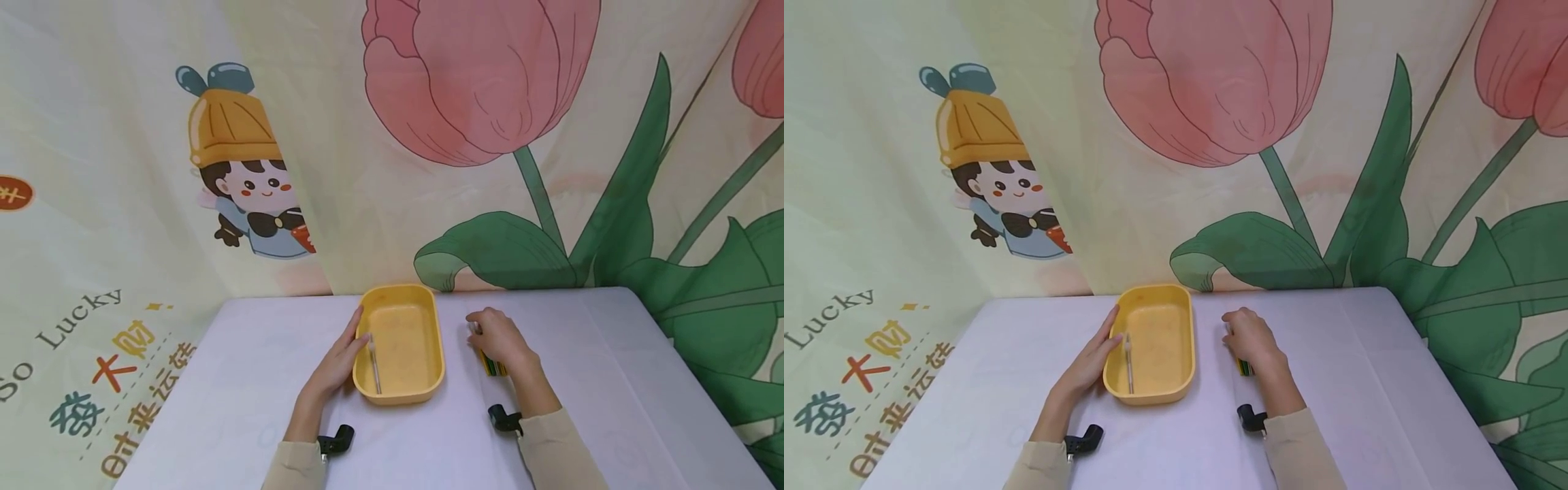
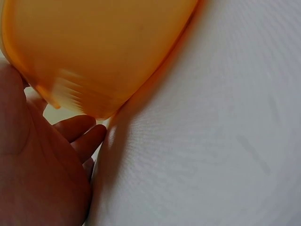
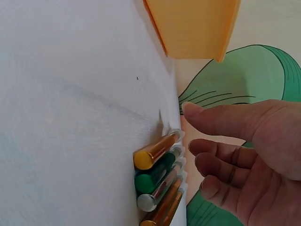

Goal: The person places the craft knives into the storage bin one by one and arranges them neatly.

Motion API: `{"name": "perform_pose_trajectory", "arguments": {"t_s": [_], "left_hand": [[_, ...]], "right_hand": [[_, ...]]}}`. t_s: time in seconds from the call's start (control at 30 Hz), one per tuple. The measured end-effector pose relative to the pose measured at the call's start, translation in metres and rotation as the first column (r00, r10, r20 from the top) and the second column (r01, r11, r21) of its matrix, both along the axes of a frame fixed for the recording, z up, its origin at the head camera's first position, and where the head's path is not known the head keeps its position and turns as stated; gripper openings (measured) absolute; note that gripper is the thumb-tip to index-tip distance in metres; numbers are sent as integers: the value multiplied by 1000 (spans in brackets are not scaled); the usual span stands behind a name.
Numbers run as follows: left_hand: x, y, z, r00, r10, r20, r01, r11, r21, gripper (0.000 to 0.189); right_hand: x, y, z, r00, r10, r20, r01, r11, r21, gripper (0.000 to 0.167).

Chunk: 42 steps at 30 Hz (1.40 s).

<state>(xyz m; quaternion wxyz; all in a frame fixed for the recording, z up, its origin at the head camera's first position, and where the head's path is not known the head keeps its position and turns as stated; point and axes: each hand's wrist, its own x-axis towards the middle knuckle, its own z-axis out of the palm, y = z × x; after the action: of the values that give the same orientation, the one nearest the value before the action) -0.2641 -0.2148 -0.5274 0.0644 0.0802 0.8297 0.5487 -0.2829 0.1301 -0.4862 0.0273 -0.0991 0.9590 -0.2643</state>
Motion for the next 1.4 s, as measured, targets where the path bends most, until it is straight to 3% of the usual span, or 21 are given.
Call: {"name": "perform_pose_trajectory", "arguments": {"t_s": [0.43, 0.97, 1.4], "left_hand": [[0, 1, -2, 1000, 2, 7, -2, 1000, 17, 62], [0, 3, 1, 1000, 14, 15, -14, 1000, -5, 63], [0, 2, -1, 1000, 15, 14, -15, 1000, 3, 62]], "right_hand": [[-1, -2, -10, 1000, 28, 4, -28, 999, 24, 26], [-1, -7, -14, 999, 47, 24, -47, 998, 28, 28], [-1, -9, -13, 997, 82, -7, -81, 994, 71, 26]]}}
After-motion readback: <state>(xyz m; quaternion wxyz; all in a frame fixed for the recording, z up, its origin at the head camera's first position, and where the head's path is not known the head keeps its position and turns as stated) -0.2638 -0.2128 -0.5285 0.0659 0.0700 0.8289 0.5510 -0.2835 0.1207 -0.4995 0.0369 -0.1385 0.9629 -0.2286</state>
